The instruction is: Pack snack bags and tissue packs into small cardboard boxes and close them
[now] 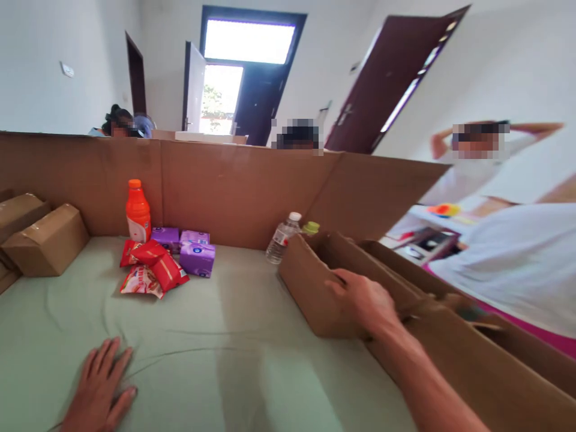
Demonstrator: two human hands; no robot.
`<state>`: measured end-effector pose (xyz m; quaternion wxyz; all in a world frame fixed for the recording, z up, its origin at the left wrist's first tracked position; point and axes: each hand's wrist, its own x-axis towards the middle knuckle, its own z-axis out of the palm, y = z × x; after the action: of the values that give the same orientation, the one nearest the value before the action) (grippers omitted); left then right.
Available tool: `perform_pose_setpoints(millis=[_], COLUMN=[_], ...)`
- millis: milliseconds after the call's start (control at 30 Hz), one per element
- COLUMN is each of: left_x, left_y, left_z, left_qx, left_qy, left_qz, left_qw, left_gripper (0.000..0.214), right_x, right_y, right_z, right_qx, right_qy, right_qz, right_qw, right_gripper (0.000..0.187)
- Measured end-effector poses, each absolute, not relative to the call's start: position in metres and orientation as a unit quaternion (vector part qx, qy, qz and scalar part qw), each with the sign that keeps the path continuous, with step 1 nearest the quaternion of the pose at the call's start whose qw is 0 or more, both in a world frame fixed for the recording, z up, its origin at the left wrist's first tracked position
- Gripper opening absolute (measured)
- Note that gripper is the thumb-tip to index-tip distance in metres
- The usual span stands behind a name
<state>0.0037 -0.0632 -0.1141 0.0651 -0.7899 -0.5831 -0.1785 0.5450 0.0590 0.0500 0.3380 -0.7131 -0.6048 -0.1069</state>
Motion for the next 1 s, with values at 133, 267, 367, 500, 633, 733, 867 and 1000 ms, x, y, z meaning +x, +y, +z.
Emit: perform_pose_setpoints(millis=[133, 267, 367, 500, 633, 733, 867, 1000], left_x=[0.025, 0.029, 0.021, 0.005, 0.003, 0.005, -0.008, -0.025], left_y=[-0.075, -0.089, -0.098, -0.095, -0.079, -0.068, -0.062, -0.063], left_z=[-0.108, -0.068, -0.037, -0.024, -0.026, -0.024, -0.020, -0.017], left_qx=[-0.772, -0.740, -0.739, -0.706, -0.701, -0.713, -0.707, -0.688], left_qy=[-0.575, -0.534, -0.477, -0.478, -0.467, -0.450, -0.456, -0.471], left_qz=[-0.263, -0.369, -0.404, -0.399, -0.387, -0.388, -0.409, -0.407], left_qw=[-0.064, -0.176, -0.249, -0.336, -0.374, -0.371, -0.354, -0.373], left_gripper=[0.066, 0.090, 0.114, 0.127, 0.126, 0.127, 0.122, 0.121], right_x=[0.506, 0.416, 0.356, 0.322, 0.319, 0.331, 0.368, 0.382], right_y=[0.006, -0.061, -0.087, -0.088, -0.081, -0.084, -0.088, -0.059], right_z=[0.046, 0.066, 0.085, 0.087, 0.078, 0.074, 0.077, 0.085], right_qx=[-0.617, -0.410, -0.324, -0.281, -0.265, -0.274, -0.371, -0.471], right_qy=[-0.715, -0.866, -0.909, -0.915, -0.906, -0.908, -0.877, -0.773], right_qz=[-0.052, 0.010, 0.082, 0.114, 0.138, 0.119, 0.097, 0.194], right_qw=[0.324, 0.287, 0.249, 0.266, 0.301, 0.295, 0.290, 0.377], right_gripper=[0.037, 0.021, 0.028, 0.028, 0.022, 0.013, 0.037, 0.049])
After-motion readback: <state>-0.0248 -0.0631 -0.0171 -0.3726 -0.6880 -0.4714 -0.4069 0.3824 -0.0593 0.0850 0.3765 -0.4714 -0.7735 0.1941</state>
